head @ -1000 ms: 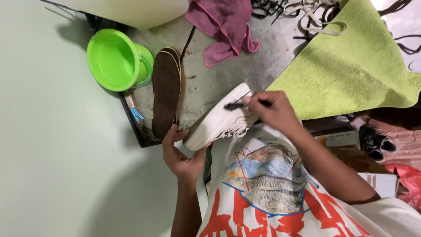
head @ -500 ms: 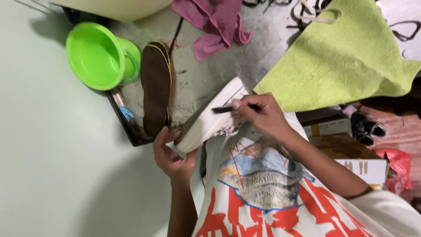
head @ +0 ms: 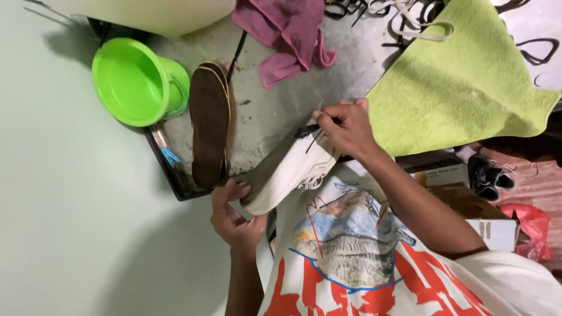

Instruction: Applying glue to the midsole of a white sneaker using a small brush.

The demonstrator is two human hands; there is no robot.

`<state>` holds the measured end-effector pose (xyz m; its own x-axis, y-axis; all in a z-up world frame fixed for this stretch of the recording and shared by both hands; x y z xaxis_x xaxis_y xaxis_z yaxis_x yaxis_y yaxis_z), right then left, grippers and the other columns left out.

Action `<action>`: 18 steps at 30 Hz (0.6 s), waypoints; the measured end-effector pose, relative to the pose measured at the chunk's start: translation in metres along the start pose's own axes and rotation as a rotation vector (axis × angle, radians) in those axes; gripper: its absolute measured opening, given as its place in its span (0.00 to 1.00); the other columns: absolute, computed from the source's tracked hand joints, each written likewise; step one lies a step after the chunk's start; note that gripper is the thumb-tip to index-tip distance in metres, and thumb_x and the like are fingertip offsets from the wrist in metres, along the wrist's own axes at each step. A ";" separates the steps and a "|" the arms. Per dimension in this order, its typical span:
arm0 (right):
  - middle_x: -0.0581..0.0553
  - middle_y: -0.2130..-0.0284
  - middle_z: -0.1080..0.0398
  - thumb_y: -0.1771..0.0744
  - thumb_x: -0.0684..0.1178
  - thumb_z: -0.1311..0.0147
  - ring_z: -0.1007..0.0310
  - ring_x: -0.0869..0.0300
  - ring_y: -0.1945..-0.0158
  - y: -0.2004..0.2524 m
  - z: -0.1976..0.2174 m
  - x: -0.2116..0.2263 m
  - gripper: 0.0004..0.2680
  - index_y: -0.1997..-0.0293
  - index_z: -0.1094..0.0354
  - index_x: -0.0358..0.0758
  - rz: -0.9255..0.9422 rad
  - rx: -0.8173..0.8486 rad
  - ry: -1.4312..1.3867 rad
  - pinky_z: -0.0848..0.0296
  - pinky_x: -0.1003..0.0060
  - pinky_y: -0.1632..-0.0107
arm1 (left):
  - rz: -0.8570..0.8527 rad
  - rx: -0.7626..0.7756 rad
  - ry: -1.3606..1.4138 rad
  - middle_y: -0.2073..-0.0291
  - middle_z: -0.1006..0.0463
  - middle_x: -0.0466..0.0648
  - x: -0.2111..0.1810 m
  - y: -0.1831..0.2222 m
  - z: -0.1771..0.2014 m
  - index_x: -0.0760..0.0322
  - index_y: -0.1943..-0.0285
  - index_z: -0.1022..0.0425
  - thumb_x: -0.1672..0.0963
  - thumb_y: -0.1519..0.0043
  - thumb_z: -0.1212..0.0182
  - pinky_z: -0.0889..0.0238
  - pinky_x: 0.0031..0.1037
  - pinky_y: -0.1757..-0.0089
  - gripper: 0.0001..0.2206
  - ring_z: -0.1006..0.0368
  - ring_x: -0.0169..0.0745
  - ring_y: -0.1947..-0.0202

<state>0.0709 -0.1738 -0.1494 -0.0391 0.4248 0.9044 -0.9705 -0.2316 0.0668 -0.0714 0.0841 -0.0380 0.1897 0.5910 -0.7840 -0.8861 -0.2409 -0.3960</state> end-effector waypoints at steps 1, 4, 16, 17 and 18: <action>0.54 0.87 0.42 0.28 0.54 0.44 0.38 0.58 0.74 0.002 -0.007 0.000 0.17 0.81 0.40 0.54 0.049 -0.009 -0.018 0.51 0.57 0.50 | 0.000 0.005 0.002 0.62 0.18 0.51 -0.002 0.001 0.000 0.79 0.37 0.28 0.60 0.50 0.15 0.31 0.40 0.43 0.33 0.18 0.48 0.57; 0.56 0.86 0.43 0.29 0.55 0.44 0.39 0.59 0.74 0.006 -0.008 0.027 0.18 0.81 0.44 0.55 0.145 -0.023 -0.011 0.52 0.57 0.51 | 0.006 0.012 -0.015 0.62 0.17 0.52 -0.001 0.006 0.004 0.80 0.37 0.27 0.60 0.48 0.17 0.31 0.41 0.44 0.31 0.19 0.48 0.57; 0.55 0.86 0.41 0.32 0.51 0.43 0.38 0.57 0.76 -0.004 -0.003 0.007 0.16 0.83 0.40 0.55 0.319 -0.110 0.069 0.52 0.56 0.52 | -0.041 0.016 0.025 0.64 0.18 0.50 -0.006 -0.003 -0.005 0.78 0.39 0.26 0.61 0.49 0.16 0.27 0.37 0.47 0.30 0.20 0.47 0.58; 0.55 0.87 0.41 0.31 0.51 0.44 0.38 0.57 0.76 -0.003 -0.004 -0.012 0.16 0.83 0.42 0.54 0.295 -0.110 0.093 0.52 0.55 0.52 | -0.034 -0.001 0.040 0.65 0.18 0.51 -0.005 -0.001 -0.007 0.79 0.41 0.25 0.61 0.52 0.14 0.27 0.37 0.47 0.31 0.20 0.49 0.59; 0.55 0.87 0.41 0.31 0.51 0.44 0.38 0.57 0.76 -0.008 0.004 0.016 0.16 0.83 0.42 0.54 0.303 -0.110 0.096 0.52 0.55 0.52 | -0.038 -0.007 0.042 0.65 0.18 0.51 -0.007 -0.010 -0.009 0.79 0.41 0.25 0.61 0.52 0.14 0.27 0.37 0.47 0.31 0.20 0.49 0.59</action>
<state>0.0794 -0.1688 -0.1341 -0.3466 0.4331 0.8321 -0.9311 -0.2665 -0.2491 -0.0602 0.0749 -0.0330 0.2407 0.5670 -0.7878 -0.8749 -0.2246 -0.4290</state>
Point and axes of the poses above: each hand's wrist, its own y-axis away from the middle knuckle, its own z-axis out of the back of the hand, x = y × z, the point moved 4 cm from there along -y, towards the middle knuckle
